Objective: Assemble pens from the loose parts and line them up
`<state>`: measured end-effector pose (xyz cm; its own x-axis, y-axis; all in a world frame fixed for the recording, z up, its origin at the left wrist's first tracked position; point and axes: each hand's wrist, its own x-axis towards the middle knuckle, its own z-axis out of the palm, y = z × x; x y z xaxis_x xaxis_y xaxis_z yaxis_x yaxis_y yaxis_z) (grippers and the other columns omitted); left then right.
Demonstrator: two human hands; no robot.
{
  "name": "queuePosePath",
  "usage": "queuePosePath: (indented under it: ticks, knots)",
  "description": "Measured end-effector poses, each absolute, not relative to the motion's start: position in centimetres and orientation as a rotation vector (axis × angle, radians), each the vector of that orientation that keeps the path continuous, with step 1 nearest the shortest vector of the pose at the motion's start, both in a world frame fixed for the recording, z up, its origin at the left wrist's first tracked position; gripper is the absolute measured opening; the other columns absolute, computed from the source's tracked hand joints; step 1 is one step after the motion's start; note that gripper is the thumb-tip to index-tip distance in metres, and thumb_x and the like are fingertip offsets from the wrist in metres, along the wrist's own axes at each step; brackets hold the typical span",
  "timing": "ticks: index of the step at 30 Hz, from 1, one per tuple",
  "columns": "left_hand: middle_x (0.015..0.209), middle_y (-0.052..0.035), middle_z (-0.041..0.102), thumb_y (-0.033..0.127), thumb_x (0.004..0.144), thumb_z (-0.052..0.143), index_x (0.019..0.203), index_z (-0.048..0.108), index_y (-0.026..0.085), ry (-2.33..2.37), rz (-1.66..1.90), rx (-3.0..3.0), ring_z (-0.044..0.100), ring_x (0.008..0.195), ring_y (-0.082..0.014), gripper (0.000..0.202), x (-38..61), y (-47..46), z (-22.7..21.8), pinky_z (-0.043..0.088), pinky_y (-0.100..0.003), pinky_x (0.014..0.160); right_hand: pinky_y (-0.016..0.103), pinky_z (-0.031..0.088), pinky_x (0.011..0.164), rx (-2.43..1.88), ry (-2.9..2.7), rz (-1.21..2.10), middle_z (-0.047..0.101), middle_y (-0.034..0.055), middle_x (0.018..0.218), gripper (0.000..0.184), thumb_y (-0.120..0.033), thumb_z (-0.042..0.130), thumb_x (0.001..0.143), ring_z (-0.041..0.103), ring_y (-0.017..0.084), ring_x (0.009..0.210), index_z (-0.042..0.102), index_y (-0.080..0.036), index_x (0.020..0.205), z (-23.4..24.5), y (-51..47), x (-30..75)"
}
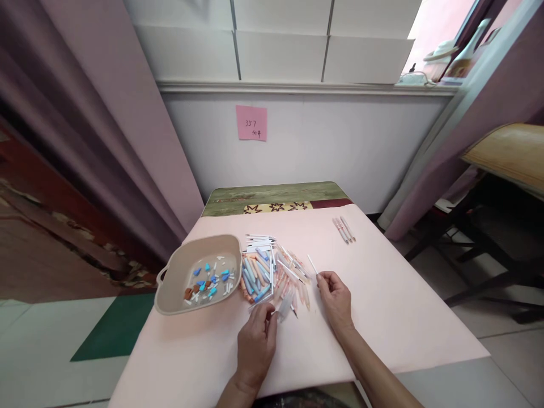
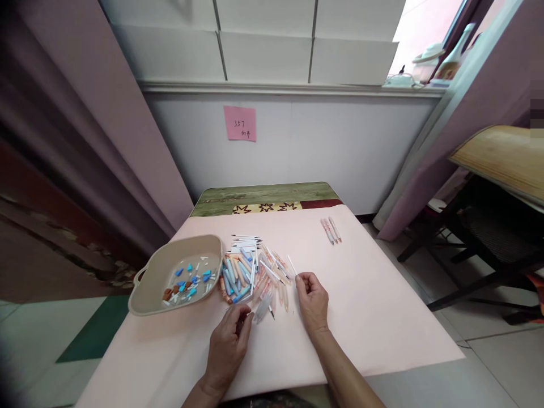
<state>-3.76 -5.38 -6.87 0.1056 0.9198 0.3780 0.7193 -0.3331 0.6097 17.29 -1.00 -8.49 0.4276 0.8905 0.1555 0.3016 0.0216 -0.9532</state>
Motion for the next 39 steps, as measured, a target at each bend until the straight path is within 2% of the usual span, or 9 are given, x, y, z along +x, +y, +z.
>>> queuePosePath:
  ticks: [3, 7, 12, 16, 23, 30, 34, 39]
  knots:
    - [0.082, -0.0019, 0.064, 0.023, 0.092, 0.043, 0.087, 0.057, 0.022, 1.603, 1.052, 2.12, 0.063, 0.077, -0.0155, 0.014, -3.8, -5.5, -6.6, 0.049, -0.026, 0.071, 0.025, 0.042, 0.062, -1.571, -1.158, 0.62, 0.063, 0.0003, 0.069, 0.031, -0.045, 0.053, 0.086, 0.055, 0.015, 0.063, 0.066, -0.018, 0.08, -8.4, -1.2, 17.3]
    - [0.089, -0.0023, 0.065, 0.026, 0.091, 0.048, 0.092, 0.059, 0.023, 1.627, 1.005, 2.169, 0.064, 0.081, -0.0149, 0.012, -3.6, -5.6, -6.6, 0.049, -0.024, 0.071, 0.025, 0.041, 0.063, -1.602, -1.339, 0.478, 0.066, 0.0013, 0.075, 0.026, -0.041, 0.054, 0.087, 0.057, 0.015, 0.065, 0.069, -0.02, 0.079, -8.2, -1.0, 16.6]
    - [0.091, -0.003, 0.066, 0.034, 0.086, 0.056, 0.093, 0.058, 0.023, 1.779, 0.822, 2.211, 0.064, 0.081, -0.0177, 0.013, -2.5, -5.4, -6.4, 0.049, -0.027, 0.067, 0.025, 0.037, 0.062, -1.754, -1.671, 0.286, 0.066, 0.0015, 0.082, 0.019, -0.032, 0.052, 0.089, 0.06, 0.015, 0.073, 0.066, -0.023, 0.082, -7.0, 0.2, 14.8]
    - [0.086, -0.0026, 0.065, 0.028, 0.085, 0.055, 0.084, 0.056, 0.023, 1.879, 0.696, 2.222, 0.063, 0.081, -0.0194, 0.005, -1.8, -5.4, -6.2, 0.047, -0.029, 0.067, 0.026, 0.033, 0.059, -1.927, -1.894, 0.161, 0.066, 0.0027, 0.085, 0.016, -0.029, 0.051, 0.09, 0.06, 0.016, 0.072, 0.065, -0.023, 0.084, -6.2, 0.9, 14.2]
    - [0.08, -0.0035, 0.064, 0.023, 0.083, 0.054, 0.081, 0.054, 0.022, 1.943, 0.738, 2.331, 0.061, 0.077, -0.0194, 0.003, -1.8, -5.5, -7.0, 0.045, -0.029, 0.069, 0.026, 0.031, 0.058, -1.909, -1.997, 0.114, 0.066, 0.0042, 0.083, 0.013, -0.026, 0.053, 0.087, 0.059, 0.016, 0.071, 0.065, -0.022, 0.082, -6.0, 1.2, 14.4]
    - [0.079, -0.0027, 0.064, 0.023, 0.082, 0.055, 0.08, 0.054, 0.022, 1.947, 0.801, 2.258, 0.062, 0.075, -0.0187, 0.003, -2.2, -5.9, -7.3, 0.046, -0.029, 0.067, 0.024, 0.032, 0.054, -1.837, -1.65, 0.214, 0.063, -0.0014, 0.07, 0.015, -0.032, 0.054, 0.081, 0.056, 0.013, 0.06, 0.062, -0.022, 0.072, -6.0, 0.5, 16.0]
    - [0.08, -0.0018, 0.065, 0.026, 0.083, 0.055, 0.082, 0.055, 0.022, 1.929, 0.891, 2.155, 0.063, 0.073, -0.0167, 0.004, -2.5, -5.9, -7.3, 0.046, -0.027, 0.066, 0.024, 0.036, 0.051, -1.79, -1.388, 0.377, 0.06, -0.002, 0.06, 0.023, -0.04, 0.054, 0.079, 0.054, 0.014, 0.053, 0.062, -0.022, 0.067, -7.3, -0.6, 17.5]
    - [0.081, -0.0028, 0.066, 0.029, 0.084, 0.054, 0.084, 0.057, 0.022, 2.036, 0.885, 2.136, 0.064, 0.077, -0.0181, 0.008, -2.1, -3.5, -5.5, 0.044, -0.028, 0.067, 0.025, 0.038, 0.051, -1.78, -1.295, 0.401, 0.058, -0.0016, 0.057, 0.025, -0.043, 0.055, 0.078, 0.052, 0.015, 0.052, 0.062, -0.021, 0.066, -8.5, -1.3, 17.9]
